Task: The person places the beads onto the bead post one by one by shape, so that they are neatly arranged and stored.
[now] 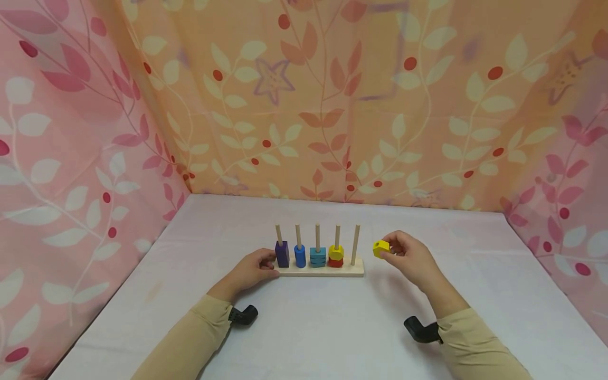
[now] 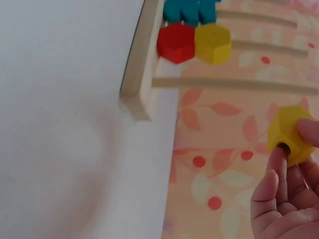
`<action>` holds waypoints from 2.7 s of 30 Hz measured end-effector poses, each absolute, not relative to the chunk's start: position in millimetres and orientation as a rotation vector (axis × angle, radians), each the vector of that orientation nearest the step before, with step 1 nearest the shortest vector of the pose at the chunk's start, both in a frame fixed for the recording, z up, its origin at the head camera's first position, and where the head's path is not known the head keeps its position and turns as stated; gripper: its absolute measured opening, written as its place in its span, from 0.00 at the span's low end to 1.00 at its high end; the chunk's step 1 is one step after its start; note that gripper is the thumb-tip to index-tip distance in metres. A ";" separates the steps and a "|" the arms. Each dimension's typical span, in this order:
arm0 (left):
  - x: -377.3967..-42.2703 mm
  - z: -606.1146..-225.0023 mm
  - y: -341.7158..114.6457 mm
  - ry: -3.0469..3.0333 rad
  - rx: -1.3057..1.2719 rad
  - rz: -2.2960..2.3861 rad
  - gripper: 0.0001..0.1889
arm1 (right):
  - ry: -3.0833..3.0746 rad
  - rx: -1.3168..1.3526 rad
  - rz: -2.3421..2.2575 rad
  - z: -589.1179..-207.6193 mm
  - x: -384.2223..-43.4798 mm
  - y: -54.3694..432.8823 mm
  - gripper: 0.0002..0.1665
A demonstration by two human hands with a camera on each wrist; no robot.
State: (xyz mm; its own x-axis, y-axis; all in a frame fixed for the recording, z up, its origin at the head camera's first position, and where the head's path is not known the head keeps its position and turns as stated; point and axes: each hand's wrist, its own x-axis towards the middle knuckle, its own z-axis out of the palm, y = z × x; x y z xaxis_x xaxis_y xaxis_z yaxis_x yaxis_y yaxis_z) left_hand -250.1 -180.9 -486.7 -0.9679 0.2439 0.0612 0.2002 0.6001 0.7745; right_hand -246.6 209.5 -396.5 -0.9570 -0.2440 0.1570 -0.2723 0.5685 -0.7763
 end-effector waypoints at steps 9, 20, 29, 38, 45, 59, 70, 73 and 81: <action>-251.4 -488.6 -181.7 2.770 0.376 1.328 0.26 | -2.576 0.489 1.635 -375.0 -240.7 189.3 0.23; -252.2 -489.6 -181.9 2.764 0.383 1.344 0.26 | -2.498 0.610 1.573 -351.7 -249.7 159.8 0.19; -250.3 -487.5 -181.5 2.763 0.371 1.346 0.26 | -2.542 0.597 1.499 -346.4 -260.4 141.2 0.18; -250.2 -487.4 -180.5 2.770 0.387 1.337 0.25 | -2.628 0.550 1.536 -356.3 -265.9 142.4 0.17; -249.6 -485.4 -180.2 2.779 0.387 1.330 0.25 | -2.643 0.570 1.528 -357.1 -267.8 143.0 0.19; -249.0 -487.6 -180.6 2.765 0.390 1.357 0.25 | -2.640 0.587 1.586 -360.6 -274.0 145.0 0.19; -249.9 -487.0 -180.7 2.779 0.404 1.331 0.24 | -2.550 0.616 1.709 -356.9 -272.4 140.8 0.19; -250.1 -486.2 -180.7 2.788 0.412 1.313 0.25 | -2.517 0.651 1.737 -355.3 -271.1 137.2 0.19; -249.5 -483.3 -180.3 2.789 0.417 1.309 0.25 | -2.581 0.652 1.677 -354.3 -271.0 132.0 0.18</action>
State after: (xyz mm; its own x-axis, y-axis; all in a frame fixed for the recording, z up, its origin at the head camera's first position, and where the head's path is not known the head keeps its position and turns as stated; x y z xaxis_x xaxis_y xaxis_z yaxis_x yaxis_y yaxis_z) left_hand -249.5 -180.3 -483.3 -0.9635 0.2541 0.0840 0.2269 0.6097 0.7595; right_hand -271.0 132.0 -354.3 -0.9141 -0.3427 0.2169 -0.3375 0.3462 -0.8754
